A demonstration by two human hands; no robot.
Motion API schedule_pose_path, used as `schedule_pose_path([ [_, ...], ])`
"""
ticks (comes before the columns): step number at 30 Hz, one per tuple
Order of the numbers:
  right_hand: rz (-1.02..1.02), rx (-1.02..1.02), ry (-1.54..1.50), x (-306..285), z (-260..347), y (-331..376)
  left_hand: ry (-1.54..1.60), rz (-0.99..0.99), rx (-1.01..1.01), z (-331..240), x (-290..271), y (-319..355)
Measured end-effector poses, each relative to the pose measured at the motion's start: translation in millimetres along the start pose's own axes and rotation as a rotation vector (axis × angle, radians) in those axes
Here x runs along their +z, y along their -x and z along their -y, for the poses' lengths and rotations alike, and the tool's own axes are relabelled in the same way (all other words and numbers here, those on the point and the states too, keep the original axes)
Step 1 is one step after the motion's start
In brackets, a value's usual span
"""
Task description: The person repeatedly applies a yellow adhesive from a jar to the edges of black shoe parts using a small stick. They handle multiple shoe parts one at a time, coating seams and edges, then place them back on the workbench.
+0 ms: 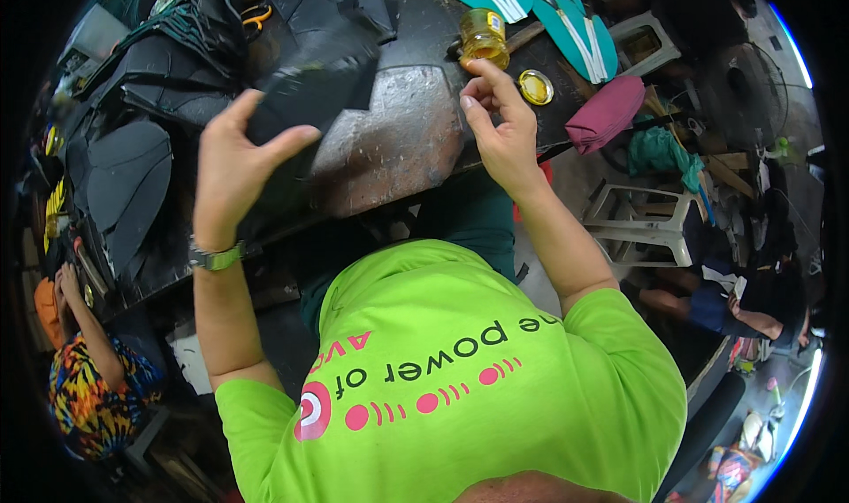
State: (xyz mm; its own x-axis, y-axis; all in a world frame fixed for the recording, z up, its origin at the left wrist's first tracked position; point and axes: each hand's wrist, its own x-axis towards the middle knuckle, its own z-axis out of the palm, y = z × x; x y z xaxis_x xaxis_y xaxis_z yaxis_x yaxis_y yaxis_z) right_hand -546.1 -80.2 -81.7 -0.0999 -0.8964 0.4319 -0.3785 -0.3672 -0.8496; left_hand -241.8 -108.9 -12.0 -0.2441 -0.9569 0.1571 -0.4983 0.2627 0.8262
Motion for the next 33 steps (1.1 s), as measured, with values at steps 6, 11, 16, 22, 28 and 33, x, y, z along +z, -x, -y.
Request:
schedule_pose_path([
  [6,0.199,0.15,0.763,-25,-7,-27,0.23,0.137,0.058,-31,-51,-23],
  [11,0.252,0.17,0.891,-21,-16,-43,0.129,0.411,-0.125,-59,-69,-37],
  [16,0.312,0.143,0.95,-19,-16,-51,0.236,0.559,-0.132,-65,-44,-50],
  [22,0.25,0.034,0.833,-31,24,-41,0.317,0.557,-0.184,-66,-32,-63],
  [28,-0.015,-0.175,-0.174,-31,65,-35,0.529,0.42,-0.359,-62,-28,-71],
  [33,0.015,-0.283,-0.297,-8,69,-42,0.545,0.371,-0.388,-63,-23,-70],
])
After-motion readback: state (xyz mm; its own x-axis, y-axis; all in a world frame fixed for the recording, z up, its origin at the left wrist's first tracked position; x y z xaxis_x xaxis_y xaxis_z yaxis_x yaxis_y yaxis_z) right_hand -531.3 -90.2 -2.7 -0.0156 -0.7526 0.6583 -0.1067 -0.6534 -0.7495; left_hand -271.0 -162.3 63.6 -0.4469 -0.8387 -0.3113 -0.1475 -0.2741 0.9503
